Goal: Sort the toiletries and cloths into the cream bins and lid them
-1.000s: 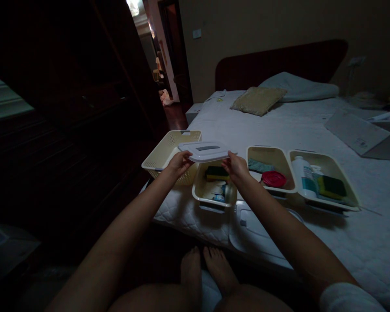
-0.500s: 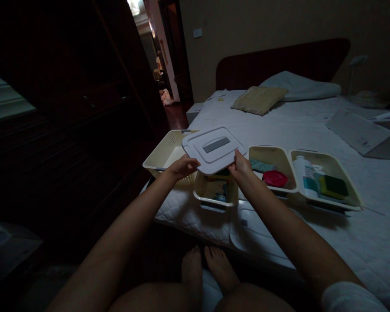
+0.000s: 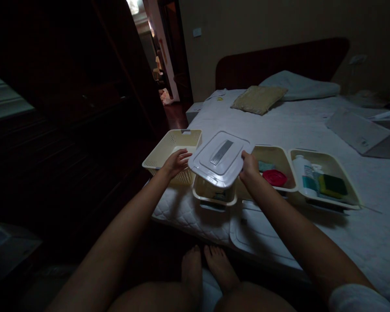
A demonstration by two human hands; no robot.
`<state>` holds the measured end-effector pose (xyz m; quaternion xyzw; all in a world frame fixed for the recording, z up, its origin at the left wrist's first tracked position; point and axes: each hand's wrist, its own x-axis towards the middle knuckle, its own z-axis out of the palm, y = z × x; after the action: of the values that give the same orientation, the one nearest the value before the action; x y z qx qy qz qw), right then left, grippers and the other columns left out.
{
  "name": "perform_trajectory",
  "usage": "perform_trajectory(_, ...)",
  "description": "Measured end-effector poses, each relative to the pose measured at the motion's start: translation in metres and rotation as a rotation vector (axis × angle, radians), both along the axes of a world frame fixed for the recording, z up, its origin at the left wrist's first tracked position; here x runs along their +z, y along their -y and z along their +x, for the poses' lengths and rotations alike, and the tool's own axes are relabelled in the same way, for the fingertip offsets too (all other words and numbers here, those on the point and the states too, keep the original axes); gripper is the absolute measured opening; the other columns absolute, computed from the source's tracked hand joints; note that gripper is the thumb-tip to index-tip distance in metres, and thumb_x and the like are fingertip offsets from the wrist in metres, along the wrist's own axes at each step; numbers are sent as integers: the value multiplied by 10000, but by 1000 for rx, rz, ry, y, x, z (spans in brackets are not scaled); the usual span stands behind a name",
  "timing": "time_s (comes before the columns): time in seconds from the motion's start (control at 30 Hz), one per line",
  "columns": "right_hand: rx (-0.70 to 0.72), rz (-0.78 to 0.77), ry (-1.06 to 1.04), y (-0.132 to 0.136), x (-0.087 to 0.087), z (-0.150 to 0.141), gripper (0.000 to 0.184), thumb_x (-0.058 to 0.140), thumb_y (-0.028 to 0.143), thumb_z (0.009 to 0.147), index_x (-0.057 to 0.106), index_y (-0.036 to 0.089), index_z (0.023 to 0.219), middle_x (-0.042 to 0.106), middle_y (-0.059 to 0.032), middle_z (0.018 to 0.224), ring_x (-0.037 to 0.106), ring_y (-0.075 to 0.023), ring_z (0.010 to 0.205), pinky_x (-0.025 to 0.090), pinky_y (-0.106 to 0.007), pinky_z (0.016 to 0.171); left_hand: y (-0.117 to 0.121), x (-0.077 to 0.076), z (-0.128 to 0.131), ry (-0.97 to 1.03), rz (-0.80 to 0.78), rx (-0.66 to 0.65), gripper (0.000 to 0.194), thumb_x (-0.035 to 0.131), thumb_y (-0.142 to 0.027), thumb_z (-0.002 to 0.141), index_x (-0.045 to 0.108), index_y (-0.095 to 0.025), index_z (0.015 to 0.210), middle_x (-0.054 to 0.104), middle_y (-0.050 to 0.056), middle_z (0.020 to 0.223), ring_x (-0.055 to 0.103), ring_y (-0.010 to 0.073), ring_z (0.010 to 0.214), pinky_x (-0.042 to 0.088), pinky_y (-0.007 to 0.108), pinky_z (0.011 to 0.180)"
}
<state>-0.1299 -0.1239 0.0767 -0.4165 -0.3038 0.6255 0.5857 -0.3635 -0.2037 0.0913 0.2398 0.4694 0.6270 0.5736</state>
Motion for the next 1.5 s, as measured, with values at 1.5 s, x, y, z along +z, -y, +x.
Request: perform_trajectory(1.5, -20, 126, 768, 4, -54, -6, 579, 542, 132, 622, 522, 84, 1198, 579, -162, 1157, 592, -234, 1002, 466, -355, 882, -4, -32, 31, -1218, -292, -77, 219, 591, -138, 673, 678, -70, 862, 683, 90, 856, 623, 162, 779, 437, 218, 660)
